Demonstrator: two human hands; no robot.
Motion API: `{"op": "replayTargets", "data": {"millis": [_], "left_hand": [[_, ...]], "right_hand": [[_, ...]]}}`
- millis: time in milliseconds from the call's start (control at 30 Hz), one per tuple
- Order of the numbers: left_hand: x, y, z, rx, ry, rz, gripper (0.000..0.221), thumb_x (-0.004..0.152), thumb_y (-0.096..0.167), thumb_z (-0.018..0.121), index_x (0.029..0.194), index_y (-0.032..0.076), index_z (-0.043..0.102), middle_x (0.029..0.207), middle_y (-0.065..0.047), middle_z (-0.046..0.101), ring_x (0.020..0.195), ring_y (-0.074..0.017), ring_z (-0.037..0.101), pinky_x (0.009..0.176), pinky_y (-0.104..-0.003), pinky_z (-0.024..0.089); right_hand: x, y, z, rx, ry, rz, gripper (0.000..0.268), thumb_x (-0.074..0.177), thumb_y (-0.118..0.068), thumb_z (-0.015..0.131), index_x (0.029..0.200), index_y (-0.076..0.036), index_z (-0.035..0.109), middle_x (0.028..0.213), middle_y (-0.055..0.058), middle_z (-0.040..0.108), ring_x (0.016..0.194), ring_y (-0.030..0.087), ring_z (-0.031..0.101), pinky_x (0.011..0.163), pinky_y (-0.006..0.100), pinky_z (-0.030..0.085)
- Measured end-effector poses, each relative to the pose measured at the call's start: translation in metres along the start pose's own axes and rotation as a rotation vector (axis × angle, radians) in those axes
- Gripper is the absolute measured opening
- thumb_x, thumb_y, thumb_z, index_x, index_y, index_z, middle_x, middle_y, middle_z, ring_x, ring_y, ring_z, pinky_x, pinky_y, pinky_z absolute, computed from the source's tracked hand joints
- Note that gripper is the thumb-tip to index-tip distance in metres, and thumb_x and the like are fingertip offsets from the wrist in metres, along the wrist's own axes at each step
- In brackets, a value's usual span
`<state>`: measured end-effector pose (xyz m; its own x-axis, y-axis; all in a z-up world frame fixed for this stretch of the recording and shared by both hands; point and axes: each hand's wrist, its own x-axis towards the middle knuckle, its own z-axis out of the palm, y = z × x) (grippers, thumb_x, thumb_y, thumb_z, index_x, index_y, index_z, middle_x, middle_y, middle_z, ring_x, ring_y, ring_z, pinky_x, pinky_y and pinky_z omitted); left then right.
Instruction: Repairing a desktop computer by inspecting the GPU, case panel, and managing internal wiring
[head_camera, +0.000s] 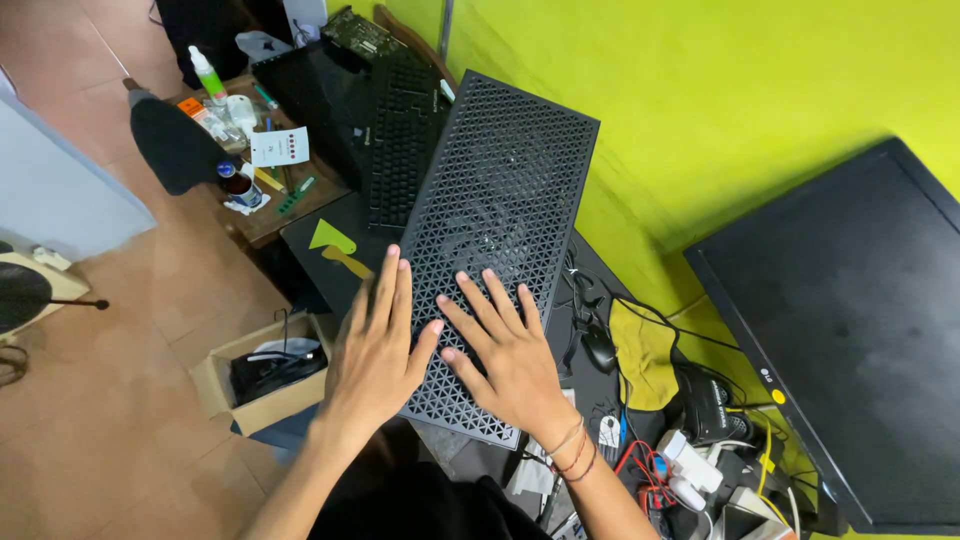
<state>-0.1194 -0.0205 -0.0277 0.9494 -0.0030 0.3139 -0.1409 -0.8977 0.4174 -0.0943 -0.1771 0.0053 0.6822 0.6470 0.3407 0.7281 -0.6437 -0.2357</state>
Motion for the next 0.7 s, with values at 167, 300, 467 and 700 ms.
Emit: {"op": "replayTargets", "data": {"millis": [167, 300, 467, 700], "left_hand": [[-0.002, -0.007, -0.031, -0.458, -0.123, 0.001, 0.056, 0.087, 0.021, 0.039, 0.134, -0.001, 0.017, 0.142, -0.02, 0.009, 0.118, -0.0459, 0.024, 0.087, -0.053, 0.033], [-0.018, -0.021, -0.045, -0.736, -0.198, 0.029, 0.052, 0.089, 0.014, 0.034, 0.135, -0.002, 0.015, 0.14, -0.024, 0.008, 0.124, -0.0421, 0.015, 0.097, -0.052, 0.018], [-0.029, -0.063, -0.051, -0.777, -0.27, -0.049, 0.046, 0.083, 0.002, 0.034, 0.129, 0.009, 0.037, 0.13, -0.013, 0.038, 0.116, -0.0298, 0.039, 0.094, -0.044, 0.032], [-0.029, -0.033, -0.088, -0.655, 0.378, 0.418, 0.034, 0.071, -0.002, 0.042, 0.104, 0.0, 0.049, 0.113, -0.013, 0.055, 0.112, -0.0265, 0.051, 0.103, -0.044, 0.031]], "right_hand": [[0.002, -0.005, -0.002, 0.048, 0.029, 0.03, 0.04, 0.088, -0.036, 0.04, 0.125, -0.023, 0.045, 0.136, 0.004, 0.035, 0.128, 0.024, 0.023, 0.103, 0.042, 0.008], [0.002, -0.012, -0.002, 0.059, 0.014, 0.085, 0.038, 0.088, -0.035, 0.041, 0.123, -0.023, 0.047, 0.136, 0.005, 0.035, 0.128, 0.023, 0.023, 0.102, 0.044, 0.009], [0.007, -0.036, -0.005, 0.126, -0.054, 0.184, 0.04, 0.089, -0.027, 0.04, 0.127, -0.016, 0.041, 0.138, 0.011, 0.027, 0.129, 0.029, 0.016, 0.101, 0.048, 0.004], [0.036, -0.104, 0.023, 0.85, -0.027, 0.292, 0.046, 0.089, -0.029, 0.027, 0.125, -0.001, 0.032, 0.123, 0.016, 0.046, 0.105, 0.026, 0.05, 0.088, 0.035, 0.04]]}}
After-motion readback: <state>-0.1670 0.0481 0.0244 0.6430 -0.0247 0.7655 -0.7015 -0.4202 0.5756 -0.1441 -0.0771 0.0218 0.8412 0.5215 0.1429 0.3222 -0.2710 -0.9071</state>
